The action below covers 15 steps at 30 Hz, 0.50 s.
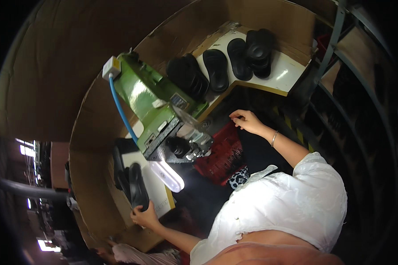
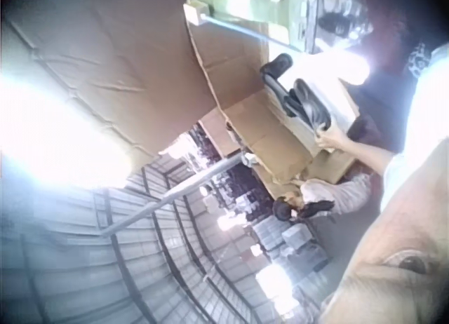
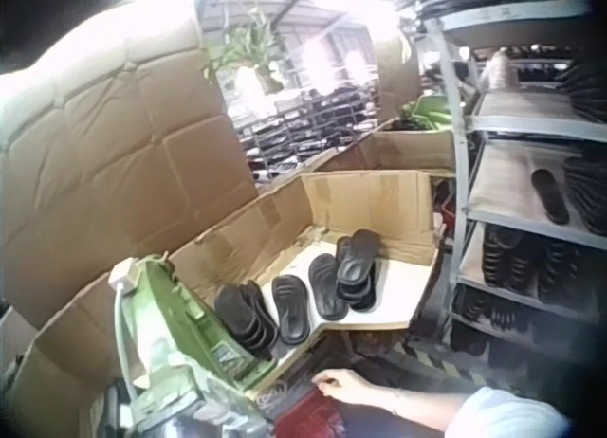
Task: The person retrieves black shoe soles from a metal rack and processes them one by one using a green grinding machine. They hold each sole against the machine's rotating wheel to smooth the edges, then place the finished items onto a nearby table. The task involves repetitive handling of individual parts in a factory setting.
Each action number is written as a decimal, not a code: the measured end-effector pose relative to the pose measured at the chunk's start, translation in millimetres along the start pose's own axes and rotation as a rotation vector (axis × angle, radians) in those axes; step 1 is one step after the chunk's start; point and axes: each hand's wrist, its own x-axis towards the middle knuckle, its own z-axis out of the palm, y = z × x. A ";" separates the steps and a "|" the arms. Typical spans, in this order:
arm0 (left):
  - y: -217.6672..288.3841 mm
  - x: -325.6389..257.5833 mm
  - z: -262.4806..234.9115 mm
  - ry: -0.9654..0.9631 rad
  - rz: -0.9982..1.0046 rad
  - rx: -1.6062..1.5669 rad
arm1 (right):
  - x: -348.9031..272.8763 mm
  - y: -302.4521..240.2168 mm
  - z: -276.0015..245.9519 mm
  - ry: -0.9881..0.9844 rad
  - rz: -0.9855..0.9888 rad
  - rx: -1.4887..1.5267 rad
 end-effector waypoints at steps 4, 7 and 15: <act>50.8 -55.7 -35.1 -0.186 0.297 -0.353 | 0.0 -6.6 45.7 -0.207 0.214 0.286; 104.9 -105.4 -12.9 -0.566 0.413 -0.482 | -24.1 -8.5 66.9 -0.303 0.338 0.531; 161.3 -169.9 22.1 -0.738 0.196 -1.207 | -49.5 -25.9 77.5 -0.607 -0.168 -0.012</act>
